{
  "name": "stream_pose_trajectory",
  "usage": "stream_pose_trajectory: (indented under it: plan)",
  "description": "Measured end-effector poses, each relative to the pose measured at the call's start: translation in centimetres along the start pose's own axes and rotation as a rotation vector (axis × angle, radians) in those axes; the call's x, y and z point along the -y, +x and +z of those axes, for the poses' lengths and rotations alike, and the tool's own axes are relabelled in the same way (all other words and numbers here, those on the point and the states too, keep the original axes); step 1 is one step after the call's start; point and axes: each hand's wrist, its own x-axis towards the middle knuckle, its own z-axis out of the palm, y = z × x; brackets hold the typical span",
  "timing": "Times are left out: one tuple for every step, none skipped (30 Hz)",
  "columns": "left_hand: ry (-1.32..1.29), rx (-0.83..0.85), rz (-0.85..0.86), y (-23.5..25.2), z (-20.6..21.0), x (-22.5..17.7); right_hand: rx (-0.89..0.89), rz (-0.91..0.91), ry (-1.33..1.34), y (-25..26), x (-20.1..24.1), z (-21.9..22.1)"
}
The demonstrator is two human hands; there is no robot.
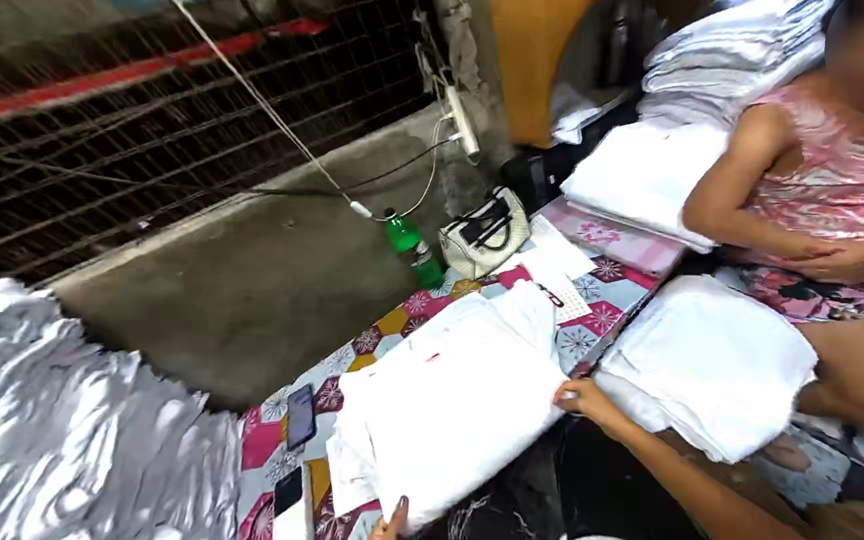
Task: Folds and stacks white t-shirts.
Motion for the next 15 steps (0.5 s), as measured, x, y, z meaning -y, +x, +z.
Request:
stream_pose_trajectory:
  plan:
    - [0.062,-0.064,0.022,-1.1,-0.1,0.3,-0.022,-0.004,-0.114,-1.0,0.8,0.1]
    - [0.139,-0.136,0.067,-2.1,-0.2,0.6,-0.054,-0.003,-0.231,-1.8,1.6,0.1]
    - [0.227,-0.211,0.135,-3.0,-0.3,0.7,-0.103,-0.01,-0.361,-2.4,2.5,0.1]
    - [0.328,-0.272,0.224,-3.6,-0.2,0.6,-0.18,-0.045,-0.48,-2.8,3.5,0.5]
    - [0.431,-0.319,0.343,-4.0,0.4,0.2,-0.28,-0.14,-0.558,-2.9,4.6,1.4]
    - [0.505,-0.342,0.489,-4.2,1.5,-0.6,-0.347,-0.264,-0.597,-2.7,5.8,2.7]
    - [0.531,-0.322,0.618,-4.2,3.2,-1.6,-0.356,-0.379,-0.602,-2.5,7.0,4.3]
    - [0.523,-0.264,0.728,-3.9,5.4,-2.8,-0.305,-0.482,-0.587,-2.2,8.1,6.1]
    - [0.508,-0.178,0.82,-3.1,7.6,-3.7,-0.214,-0.575,-0.564,-1.7,8.7,8.1]
    - [0.51,-0.092,0.899,-1.8,9.5,-4.1,-0.094,-0.654,-0.541,-1.0,8.7,10.0]
    - [0.554,-0.025,0.95,0.2,10.8,-4.1,0.031,-0.711,-0.539,0.2,8.1,11.4]
    - [0.659,-0.005,0.969,2.6,11.1,-3.8,0.12,-0.751,-0.566,2.0,7.3,12.2]
    - [0.792,-0.032,0.949,5.3,10.6,-3.4,0.147,-0.745,-0.632,4.1,6.3,11.9]
    - [0.904,-0.094,0.891,8.0,9.1,-2.9,0.124,-0.665,-0.721,6.3,5.3,10.6]
    - [0.975,-0.166,0.813,10.3,7.2,-2.1,0.063,-0.528,-0.789,8.4,4.5,8.6]
